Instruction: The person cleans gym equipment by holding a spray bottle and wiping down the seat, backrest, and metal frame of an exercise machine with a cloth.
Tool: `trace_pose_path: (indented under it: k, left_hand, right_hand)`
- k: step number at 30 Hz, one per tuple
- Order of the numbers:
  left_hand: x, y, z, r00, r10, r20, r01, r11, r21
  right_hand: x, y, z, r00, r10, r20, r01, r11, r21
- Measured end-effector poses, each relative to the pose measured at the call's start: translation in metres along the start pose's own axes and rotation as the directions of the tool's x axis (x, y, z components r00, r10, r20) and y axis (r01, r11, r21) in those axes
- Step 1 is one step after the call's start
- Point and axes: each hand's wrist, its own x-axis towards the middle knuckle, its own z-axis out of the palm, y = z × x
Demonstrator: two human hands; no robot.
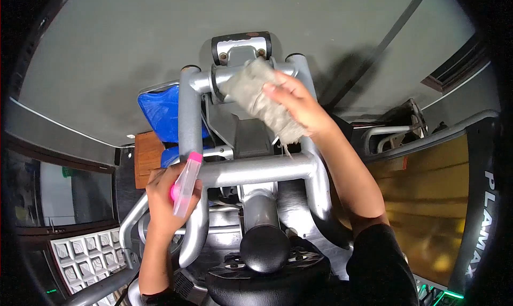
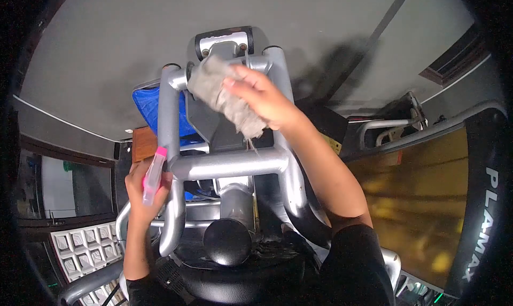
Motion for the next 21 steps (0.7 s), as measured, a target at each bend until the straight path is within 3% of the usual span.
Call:
trace_pose_path:
  k: [3, 4, 5, 6, 9, 13, 15, 21]
  left_hand:
    - [0.001, 0.005, -0.020, 0.940, -0.235, 0.249, 0.288, 0.935, -0.207]
    - [0.000, 0.006, -0.029, 0.893, -0.320, 0.317, 0.419, 0.849, -0.323]
    - [-0.001, 0.009, -0.038, 0.878, -0.338, 0.339, 0.456, 0.804, -0.381]
    - [-0.001, 0.012, -0.047, 0.865, -0.352, 0.357, 0.487, 0.758, -0.434]
    - [0.003, 0.018, -0.073, 0.896, -0.230, 0.381, 0.319, 0.929, -0.189]
    - [0.001, 0.017, -0.087, 0.879, -0.217, 0.425, 0.231, 0.973, 0.018]
    - [-0.004, 0.016, -0.091, 0.866, -0.210, 0.454, 0.212, 0.976, 0.047]
    - [-0.012, 0.024, -0.091, 0.776, -0.280, 0.565, 0.259, 0.958, 0.119]
  right_hand:
    - [0.002, -0.005, -0.004, 0.998, -0.003, -0.063, 0.012, 0.991, 0.132]
    - [0.003, -0.003, -0.005, 0.997, -0.001, -0.080, 0.016, 0.982, 0.188]
    - [0.007, 0.004, -0.008, 0.987, -0.080, -0.141, 0.093, 0.992, 0.083]
    - [0.008, 0.005, -0.008, 0.988, -0.078, -0.134, 0.091, 0.991, 0.099]
    - [0.008, 0.004, -0.009, 0.985, -0.098, -0.141, 0.104, 0.994, 0.036]
    - [0.005, 0.001, -0.003, 0.992, -0.043, -0.119, 0.045, 0.999, 0.010]
    - [0.002, -0.001, 0.001, 0.987, -0.065, -0.149, 0.054, 0.996, -0.078]
    - [0.001, -0.006, 0.001, 0.995, 0.005, -0.097, -0.011, 0.998, -0.063]
